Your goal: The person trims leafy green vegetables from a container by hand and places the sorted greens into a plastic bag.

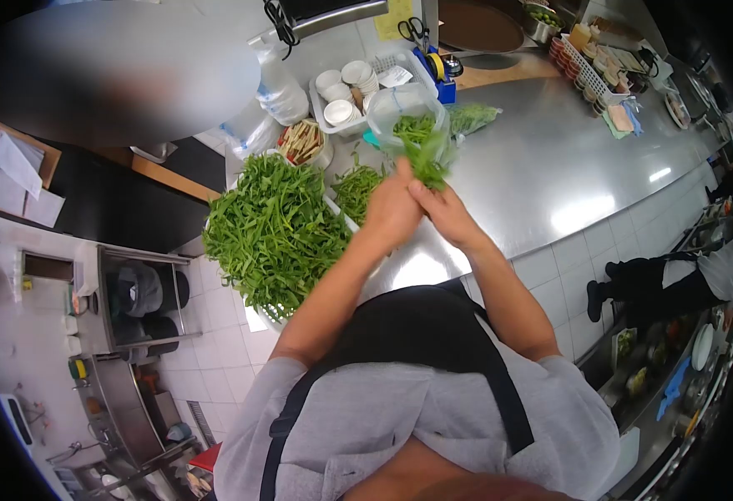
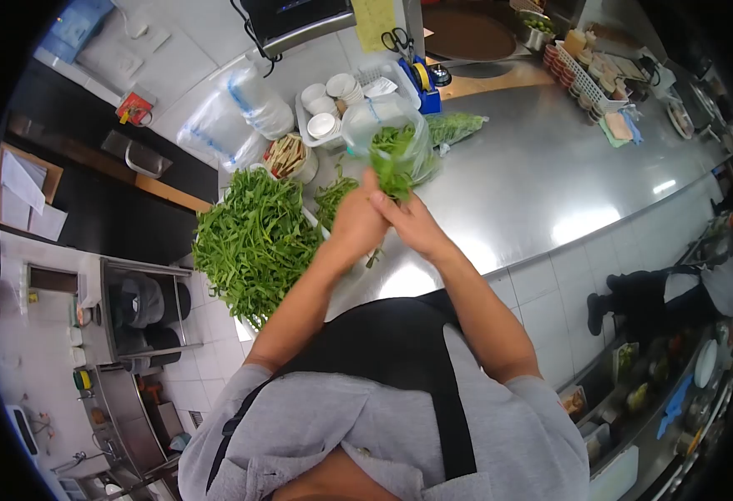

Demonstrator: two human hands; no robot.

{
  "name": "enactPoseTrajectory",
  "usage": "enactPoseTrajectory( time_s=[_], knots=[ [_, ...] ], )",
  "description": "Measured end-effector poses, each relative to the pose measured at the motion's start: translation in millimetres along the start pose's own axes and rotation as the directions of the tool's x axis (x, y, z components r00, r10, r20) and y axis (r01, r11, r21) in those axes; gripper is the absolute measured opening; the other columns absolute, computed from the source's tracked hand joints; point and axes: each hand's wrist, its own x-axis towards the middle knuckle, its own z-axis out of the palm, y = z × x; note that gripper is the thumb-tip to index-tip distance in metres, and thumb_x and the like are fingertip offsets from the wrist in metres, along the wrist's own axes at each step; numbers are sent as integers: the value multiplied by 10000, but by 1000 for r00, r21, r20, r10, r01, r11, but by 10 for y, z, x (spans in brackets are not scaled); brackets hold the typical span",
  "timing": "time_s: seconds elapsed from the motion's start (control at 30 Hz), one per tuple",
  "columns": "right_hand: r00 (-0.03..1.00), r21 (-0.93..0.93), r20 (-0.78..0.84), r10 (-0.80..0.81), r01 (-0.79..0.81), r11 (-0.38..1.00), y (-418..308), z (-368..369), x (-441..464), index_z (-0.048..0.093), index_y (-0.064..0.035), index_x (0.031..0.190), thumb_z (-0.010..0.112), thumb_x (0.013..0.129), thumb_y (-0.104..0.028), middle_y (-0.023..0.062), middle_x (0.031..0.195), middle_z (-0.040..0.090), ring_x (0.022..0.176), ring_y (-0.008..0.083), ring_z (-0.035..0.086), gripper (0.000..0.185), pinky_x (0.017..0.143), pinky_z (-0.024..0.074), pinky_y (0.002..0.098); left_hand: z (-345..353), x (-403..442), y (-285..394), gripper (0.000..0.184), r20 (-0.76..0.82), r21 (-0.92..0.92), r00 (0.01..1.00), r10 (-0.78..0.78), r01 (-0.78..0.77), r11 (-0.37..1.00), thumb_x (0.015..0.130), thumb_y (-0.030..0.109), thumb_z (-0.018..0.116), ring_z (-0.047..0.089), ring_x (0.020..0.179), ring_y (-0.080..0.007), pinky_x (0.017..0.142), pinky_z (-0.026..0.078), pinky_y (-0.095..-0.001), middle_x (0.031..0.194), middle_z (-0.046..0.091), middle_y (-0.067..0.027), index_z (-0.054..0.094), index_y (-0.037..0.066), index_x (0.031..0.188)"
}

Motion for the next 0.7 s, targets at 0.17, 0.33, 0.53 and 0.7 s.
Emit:
enactPoseTrajectory(
  time_s=[0.17,0.33,0.53,0.7],
  knots=[
    [935,463,-279,218,-68,884,148,-212,150,540,20,1338,487,1102,-297,175,1168,688,1070,243,657,398,964,535,381,493,50,-10,427,-131,58,934,331,-326,943,895,66,605,608,1174,-433,998,484,-496,1216,641,-306,555,-79,1293],
    [918,353,-394,31,120,928,120,-533,575,603,-7,1132,509,1096,-275,132,1023,703,901,214,679,286,822,558,343,-29,188,-46,330,-115,-195,961,250,-269,943,866,54,701,626,1182,-362,964,526,-403,1352,608,-225,721,42,1194],
    [823,-465,-175,-540,414,782,16,-517,1706,619,-6,1069,556,1017,-174,149,977,716,848,283,693,187,801,555,404,-268,1162,-674,174,-330,-259,907,-262,180,949,834,189,728,697,877,-345,798,554,-397,899,697,-185,779,51,927],
    [975,-971,211,70,200,129,545,-881,1947,693,-11,1017,559,890,-70,238,977,720,914,412,699,194,854,531,520,-214,1436,-997,288,-303,-21,950,-78,75,997,789,54,622,675,986,-453,889,541,-471,1101,688,-312,748,-54,1023]
  ],
)
